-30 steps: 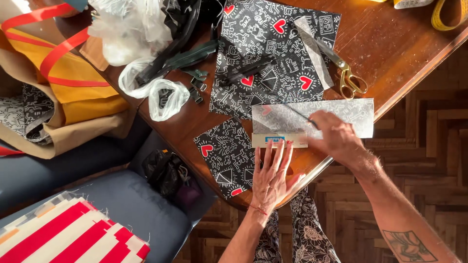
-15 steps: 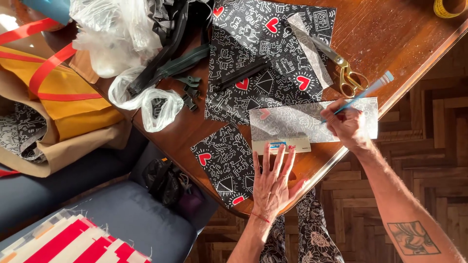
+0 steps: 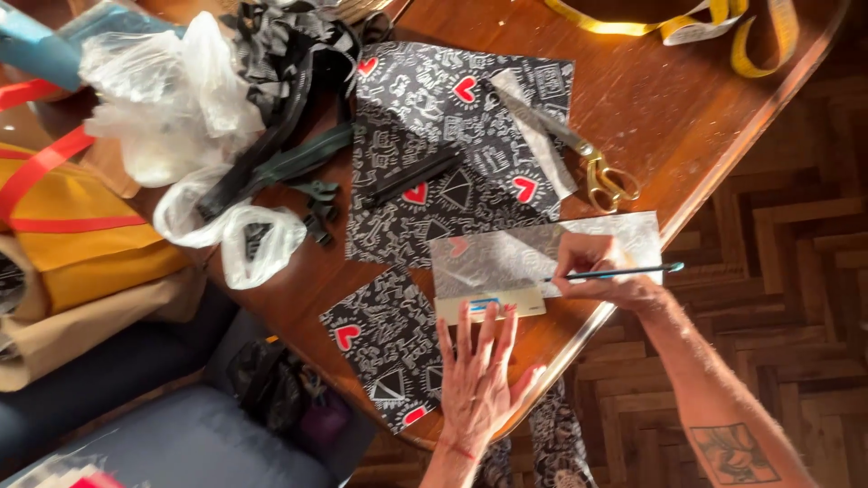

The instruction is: Marking material with a pencil and ruler, cutting it with scissors, and preparing a zipper for assembly.

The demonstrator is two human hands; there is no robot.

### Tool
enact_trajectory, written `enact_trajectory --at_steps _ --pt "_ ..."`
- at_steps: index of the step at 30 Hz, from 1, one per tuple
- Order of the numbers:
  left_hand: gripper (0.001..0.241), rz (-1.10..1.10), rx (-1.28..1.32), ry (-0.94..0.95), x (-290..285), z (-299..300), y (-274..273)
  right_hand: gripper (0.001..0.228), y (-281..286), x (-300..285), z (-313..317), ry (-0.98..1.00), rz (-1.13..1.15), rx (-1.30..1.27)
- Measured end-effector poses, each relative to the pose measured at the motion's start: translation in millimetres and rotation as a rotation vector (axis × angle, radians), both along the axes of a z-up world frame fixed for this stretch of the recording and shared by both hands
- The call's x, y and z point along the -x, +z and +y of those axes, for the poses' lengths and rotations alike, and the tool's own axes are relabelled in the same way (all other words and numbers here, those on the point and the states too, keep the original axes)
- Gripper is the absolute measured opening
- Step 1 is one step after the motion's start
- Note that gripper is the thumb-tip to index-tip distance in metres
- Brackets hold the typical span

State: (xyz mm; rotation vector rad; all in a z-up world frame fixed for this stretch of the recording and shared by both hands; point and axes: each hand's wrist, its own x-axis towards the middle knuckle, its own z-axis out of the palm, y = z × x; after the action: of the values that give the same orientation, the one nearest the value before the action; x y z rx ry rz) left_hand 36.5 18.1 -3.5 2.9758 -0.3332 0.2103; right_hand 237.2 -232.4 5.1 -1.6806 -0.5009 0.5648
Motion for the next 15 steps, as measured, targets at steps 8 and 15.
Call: enact_trajectory --at_steps 8,15 --pt "0.103 -0.004 0.043 -0.014 4 -1 0 0.026 6 8 8 -0.022 -0.067 0.104" --pt "0.105 -0.009 0.075 -0.019 3 0 -3 0.027 6 9 9 -0.016 -0.058 0.115"
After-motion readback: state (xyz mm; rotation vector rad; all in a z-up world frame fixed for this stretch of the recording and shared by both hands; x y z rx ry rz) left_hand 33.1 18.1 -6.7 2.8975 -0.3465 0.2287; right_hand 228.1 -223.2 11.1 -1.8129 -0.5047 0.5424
